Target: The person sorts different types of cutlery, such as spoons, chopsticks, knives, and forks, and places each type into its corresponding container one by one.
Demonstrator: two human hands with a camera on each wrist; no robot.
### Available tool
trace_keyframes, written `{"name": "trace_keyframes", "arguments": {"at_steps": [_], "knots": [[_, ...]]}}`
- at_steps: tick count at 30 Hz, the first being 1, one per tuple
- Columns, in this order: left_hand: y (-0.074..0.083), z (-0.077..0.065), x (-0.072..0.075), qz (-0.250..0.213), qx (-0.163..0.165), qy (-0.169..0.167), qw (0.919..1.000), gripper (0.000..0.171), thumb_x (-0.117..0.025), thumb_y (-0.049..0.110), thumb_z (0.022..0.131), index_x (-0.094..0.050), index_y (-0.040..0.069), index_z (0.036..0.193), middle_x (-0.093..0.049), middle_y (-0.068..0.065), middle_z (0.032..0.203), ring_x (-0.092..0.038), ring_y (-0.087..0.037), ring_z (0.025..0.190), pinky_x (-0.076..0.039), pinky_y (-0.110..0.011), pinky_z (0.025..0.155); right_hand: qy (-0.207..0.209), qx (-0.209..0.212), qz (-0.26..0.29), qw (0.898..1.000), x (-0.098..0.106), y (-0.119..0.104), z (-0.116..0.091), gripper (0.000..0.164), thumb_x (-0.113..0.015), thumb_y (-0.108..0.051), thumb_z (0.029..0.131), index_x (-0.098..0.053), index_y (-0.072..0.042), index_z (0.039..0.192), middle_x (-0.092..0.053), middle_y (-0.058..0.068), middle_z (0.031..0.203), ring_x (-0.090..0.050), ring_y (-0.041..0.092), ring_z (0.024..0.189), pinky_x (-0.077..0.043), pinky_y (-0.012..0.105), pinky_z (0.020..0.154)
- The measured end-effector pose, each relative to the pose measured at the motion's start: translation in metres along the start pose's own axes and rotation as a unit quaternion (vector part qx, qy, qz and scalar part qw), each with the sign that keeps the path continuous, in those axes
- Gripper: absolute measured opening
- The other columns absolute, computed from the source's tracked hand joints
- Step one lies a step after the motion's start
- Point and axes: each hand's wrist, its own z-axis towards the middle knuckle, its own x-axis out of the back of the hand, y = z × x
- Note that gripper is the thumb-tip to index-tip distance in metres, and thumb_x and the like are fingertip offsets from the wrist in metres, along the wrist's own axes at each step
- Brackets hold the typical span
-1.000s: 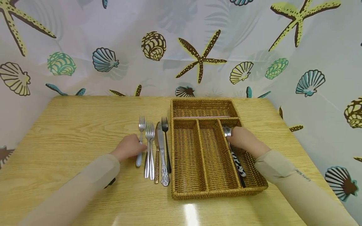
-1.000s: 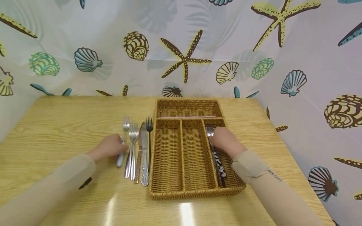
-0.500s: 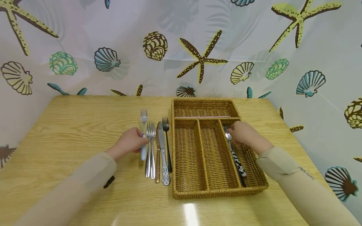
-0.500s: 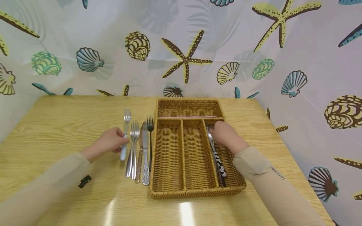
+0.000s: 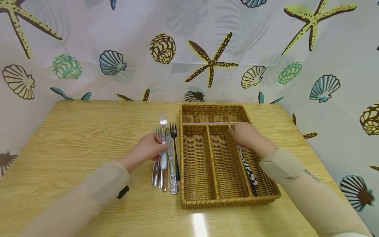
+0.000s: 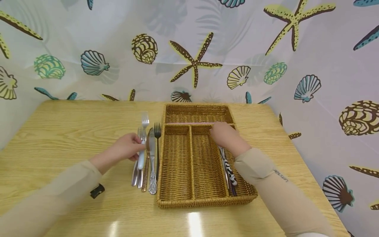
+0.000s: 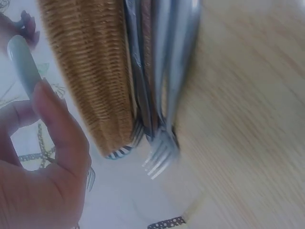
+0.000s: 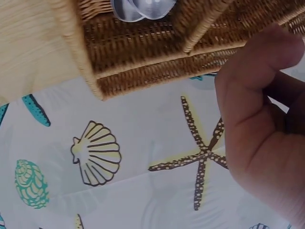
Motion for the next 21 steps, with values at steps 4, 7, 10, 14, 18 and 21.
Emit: {"name": "trace_keyframes", "arguments": {"at_steps": [4, 7, 10, 14, 18, 21], "knots": [[0.008, -0.005, -0.006, -0.017, -0.01, -0.012, 0.9997, 0.022, -0.057, 0.012, 0.085, -0.048, -0.002, 0.098, -0.061, -0.012, 0.085, -0.056, -0.012, 0.053, -0.053, -0.026, 0.055, -0.018, -0.009, 0.007, 1.0, 0.002, -0.014, 0.001, 0.037, -0.033, -0.018, 0.101, -0.045, -0.01, 0.067, -0.037, -0.001, 0.052, -0.034, 0.01, 0.042, -0.041, 0.029, 0.058], [0.014, -0.009, -0.011, -0.023, -0.017, -0.017, 0.9994, 0.022, -0.058, 0.012, 0.085, -0.048, -0.003, 0.099, -0.061, -0.01, 0.081, -0.056, -0.012, 0.052, -0.053, -0.027, 0.055, -0.027, -0.007, 0.008, 1.0, 0.004, -0.023, 0.002, 0.038, -0.033, -0.019, 0.102, -0.045, -0.01, 0.067, -0.037, 0.0, 0.052, -0.033, 0.011, 0.043, -0.041, 0.029, 0.058], [0.021, -0.011, -0.016, -0.028, -0.027, -0.023, 0.999, 0.022, -0.057, 0.011, 0.086, -0.048, -0.003, 0.1, -0.062, -0.011, 0.08, -0.055, -0.011, 0.051, -0.054, -0.029, 0.056, -0.024, 0.002, 0.009, 1.0, 0.004, -0.031, 0.003, 0.038, -0.033, -0.018, 0.102, -0.043, -0.01, 0.066, -0.036, -0.001, 0.052, -0.033, 0.011, 0.043, -0.04, 0.028, 0.057], [0.03, -0.014, -0.026, -0.044, -0.034, -0.031, 0.998, 0.02, -0.056, 0.011, 0.086, -0.048, -0.001, 0.099, -0.063, -0.011, 0.08, -0.056, -0.011, 0.053, -0.054, -0.03, 0.058, -0.015, 0.019, 0.024, 0.999, 0.001, -0.043, 0.005, 0.04, -0.032, -0.019, 0.102, -0.041, -0.012, 0.063, -0.035, -0.001, 0.051, -0.031, 0.01, 0.043, -0.039, 0.028, 0.056], [0.04, -0.015, -0.036, -0.06, -0.031, -0.04, 0.9969, 0.018, -0.057, 0.012, 0.085, -0.048, 0.002, 0.097, -0.061, -0.008, 0.076, -0.057, -0.013, 0.055, -0.054, -0.03, 0.058, 0.004, 0.019, 0.05, 0.999, -0.003, -0.056, 0.008, 0.045, -0.037, -0.027, 0.101, -0.039, -0.014, 0.058, -0.034, -0.003, 0.048, -0.03, 0.01, 0.041, -0.036, 0.026, 0.05], [0.045, -0.014, -0.044, -0.062, -0.031, -0.043, 0.9966, 0.017, -0.059, 0.012, 0.085, -0.048, 0.003, 0.095, -0.06, -0.007, 0.075, -0.059, -0.016, 0.056, -0.053, -0.028, 0.057, 0.016, 0.018, 0.056, 0.998, -0.006, -0.064, 0.009, 0.047, -0.041, -0.034, 0.099, -0.038, -0.015, 0.056, -0.035, -0.004, 0.047, -0.031, 0.01, 0.041, -0.034, 0.025, 0.047]]}}
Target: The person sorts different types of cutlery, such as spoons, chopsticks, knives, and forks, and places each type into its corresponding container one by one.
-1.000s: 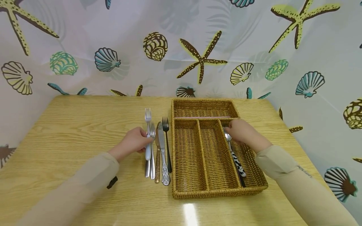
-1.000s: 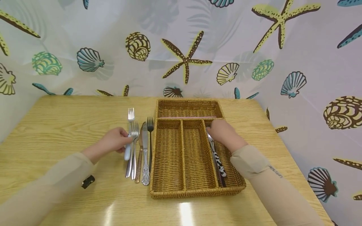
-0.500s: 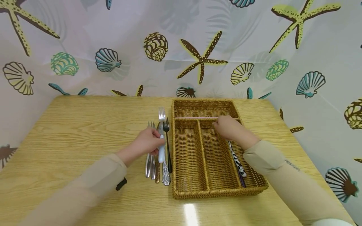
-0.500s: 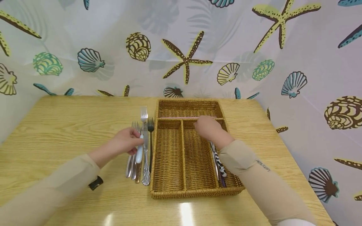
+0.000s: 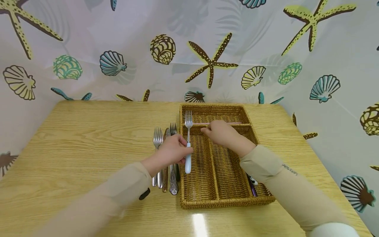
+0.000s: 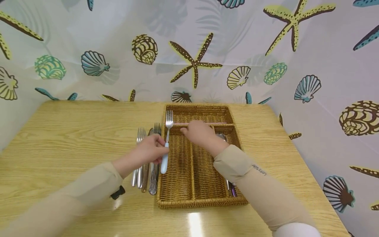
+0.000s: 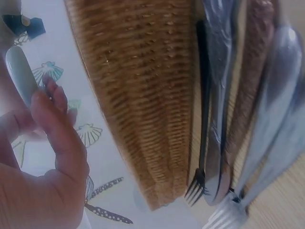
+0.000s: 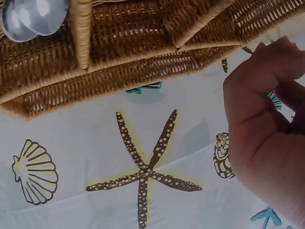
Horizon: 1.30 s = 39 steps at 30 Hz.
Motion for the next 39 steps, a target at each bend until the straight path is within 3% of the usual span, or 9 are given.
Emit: {"name": "trace_keyframes", "arguments": {"at_steps": [6, 13, 19, 23, 28, 34, 39], "knots": [[0.004, 0.003, -0.015, 0.004, -0.011, -0.009, 0.9999, 0.018, -0.06, 0.012, 0.085, -0.048, 0.004, 0.096, -0.059, -0.007, 0.075, -0.06, -0.018, 0.056, -0.053, -0.029, 0.056, -0.005, 0.023, 0.006, 1.0, -0.005, -0.007, 0.001, 0.052, -0.042, -0.04, 0.098, -0.041, -0.016, 0.052, -0.038, -0.004, 0.044, -0.035, 0.01, 0.04, -0.034, 0.024, 0.047], [0.007, 0.001, -0.031, 0.042, -0.057, -0.023, 0.9972, 0.019, -0.06, 0.014, 0.085, -0.044, 0.006, 0.093, -0.052, -0.001, 0.062, -0.048, -0.012, 0.048, -0.039, -0.023, 0.046, -0.061, 0.013, 0.129, 0.99, -0.009, -0.005, 0.005, 0.043, -0.04, -0.026, 0.1, -0.055, -0.007, 0.065, -0.046, -0.002, 0.048, -0.037, 0.009, 0.041, -0.034, 0.022, 0.047], [0.001, 0.004, -0.034, 0.044, -0.068, -0.02, 0.9965, 0.021, -0.06, 0.02, 0.089, -0.05, 0.005, 0.099, -0.061, -0.008, 0.076, -0.058, -0.021, 0.06, -0.043, -0.024, 0.05, -0.074, -0.011, 0.184, 0.98, -0.008, 0.0, 0.005, 0.038, -0.039, -0.023, 0.101, -0.06, -0.004, 0.075, -0.049, -0.003, 0.051, -0.042, 0.008, 0.042, -0.037, 0.023, 0.046], [-0.007, 0.003, -0.023, 0.054, -0.055, 0.008, 0.997, 0.024, -0.056, 0.031, 0.092, -0.056, 0.007, 0.095, -0.063, -0.009, 0.076, -0.058, -0.02, 0.06, -0.042, -0.025, 0.051, -0.076, -0.013, 0.192, 0.978, -0.007, 0.007, 0.004, 0.037, -0.039, -0.022, 0.101, -0.061, -0.001, 0.08, -0.049, -0.003, 0.05, -0.042, 0.007, 0.041, -0.036, 0.022, 0.045], [-0.028, 0.004, 0.006, 0.095, -0.041, 0.052, 0.9933, 0.018, -0.055, 0.026, 0.09, -0.058, 0.008, 0.089, -0.058, -0.003, 0.069, -0.052, -0.014, 0.057, -0.042, -0.024, 0.053, -0.077, -0.013, 0.187, 0.979, -0.006, 0.02, 0.002, 0.037, -0.039, -0.02, 0.101, -0.062, 0.0, 0.079, -0.049, -0.003, 0.049, -0.041, 0.007, 0.041, -0.037, 0.024, 0.046], [-0.058, 0.009, 0.039, 0.184, -0.005, 0.047, 0.9818, 0.018, -0.054, 0.025, 0.087, -0.054, 0.009, 0.08, -0.049, 0.002, 0.066, -0.042, -0.012, 0.058, -0.036, -0.024, 0.054, -0.091, -0.04, 0.154, 0.983, -0.013, 0.039, -0.002, 0.038, -0.04, -0.022, 0.101, -0.063, -0.002, 0.079, -0.051, -0.002, 0.052, -0.046, 0.009, 0.045, -0.046, 0.028, 0.052], [-0.073, 0.012, 0.054, 0.233, 0.006, 0.047, 0.9712, 0.018, -0.055, 0.022, 0.085, -0.051, 0.01, 0.072, -0.045, 0.003, 0.061, -0.04, -0.011, 0.055, -0.033, -0.022, 0.051, -0.093, -0.045, 0.123, 0.987, -0.022, 0.047, -0.004, 0.042, -0.04, -0.02, 0.101, -0.062, -0.004, 0.069, -0.053, -0.001, 0.051, -0.05, 0.009, 0.045, -0.05, 0.028, 0.051]]}}
